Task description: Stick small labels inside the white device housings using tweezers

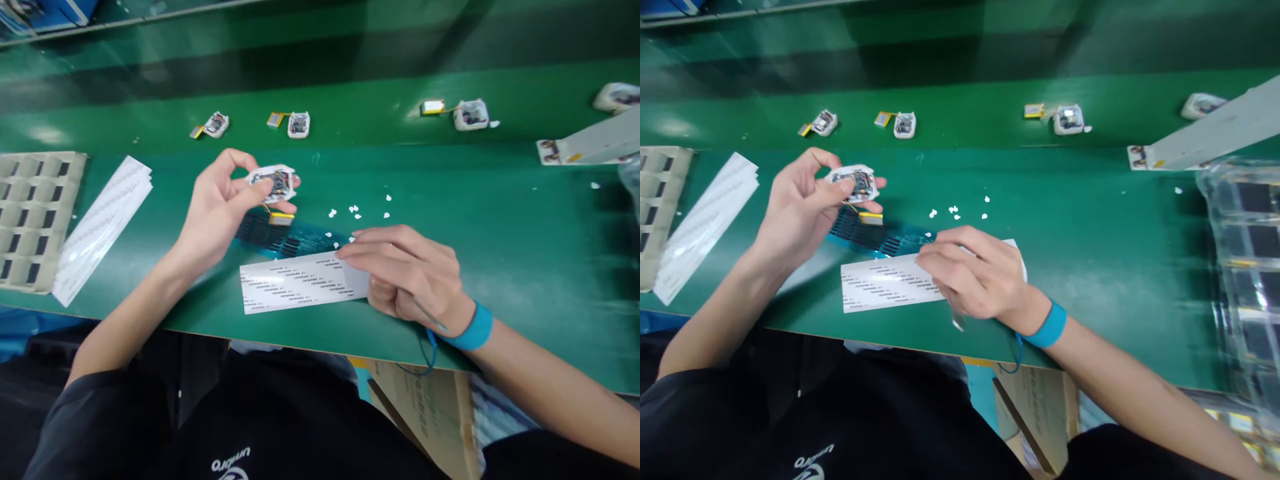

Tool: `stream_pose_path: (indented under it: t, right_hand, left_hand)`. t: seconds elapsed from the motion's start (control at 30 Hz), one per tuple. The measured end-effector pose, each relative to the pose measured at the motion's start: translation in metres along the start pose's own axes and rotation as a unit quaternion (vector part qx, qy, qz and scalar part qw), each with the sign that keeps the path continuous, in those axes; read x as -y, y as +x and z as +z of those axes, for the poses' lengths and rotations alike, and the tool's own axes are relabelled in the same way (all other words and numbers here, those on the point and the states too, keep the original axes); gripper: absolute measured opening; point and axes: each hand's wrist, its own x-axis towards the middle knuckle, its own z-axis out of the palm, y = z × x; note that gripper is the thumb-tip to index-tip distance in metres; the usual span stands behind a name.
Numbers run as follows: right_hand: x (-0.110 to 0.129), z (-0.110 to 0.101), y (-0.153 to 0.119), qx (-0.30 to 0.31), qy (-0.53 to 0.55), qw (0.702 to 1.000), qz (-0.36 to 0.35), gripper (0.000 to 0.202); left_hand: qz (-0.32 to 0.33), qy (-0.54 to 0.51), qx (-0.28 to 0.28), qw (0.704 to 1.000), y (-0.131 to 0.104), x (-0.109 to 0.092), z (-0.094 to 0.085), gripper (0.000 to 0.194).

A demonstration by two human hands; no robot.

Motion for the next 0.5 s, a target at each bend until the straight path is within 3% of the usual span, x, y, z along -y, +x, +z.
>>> stream_pose_path:
  t: [0.07,0.13,0.23,0.4,0.5]
  right_hand:
    - [-0.001,0.007,0.000,-0.040,-0.019,0.999,0.020,0.026]
    - [0.001,0.011,0.000,-0.045,-0.029,0.998,0.035,0.021]
    - [0.007,0.011,0.001,0.003,-0.031,0.998,0.054,0.007]
    - [0.016,0.005,0.003,0.059,-0.075,0.993,0.074,0.013]
    - [0.018,0.001,0.001,0.080,-0.074,0.991,0.071,0.015]
  left_hand:
    - [-0.026,-0.013,0.038,0.999,-0.021,0.000,0.023,0.042]
    - [-0.040,-0.015,0.072,0.996,-0.036,0.001,0.033,0.037]
    - [-0.049,-0.021,0.111,0.992,-0.046,0.006,0.035,0.030]
    - [-0.073,-0.014,0.154,0.985,-0.048,0.012,0.031,0.030]
    - [-0.070,-0.006,0.153,0.986,-0.050,0.013,0.031,0.028]
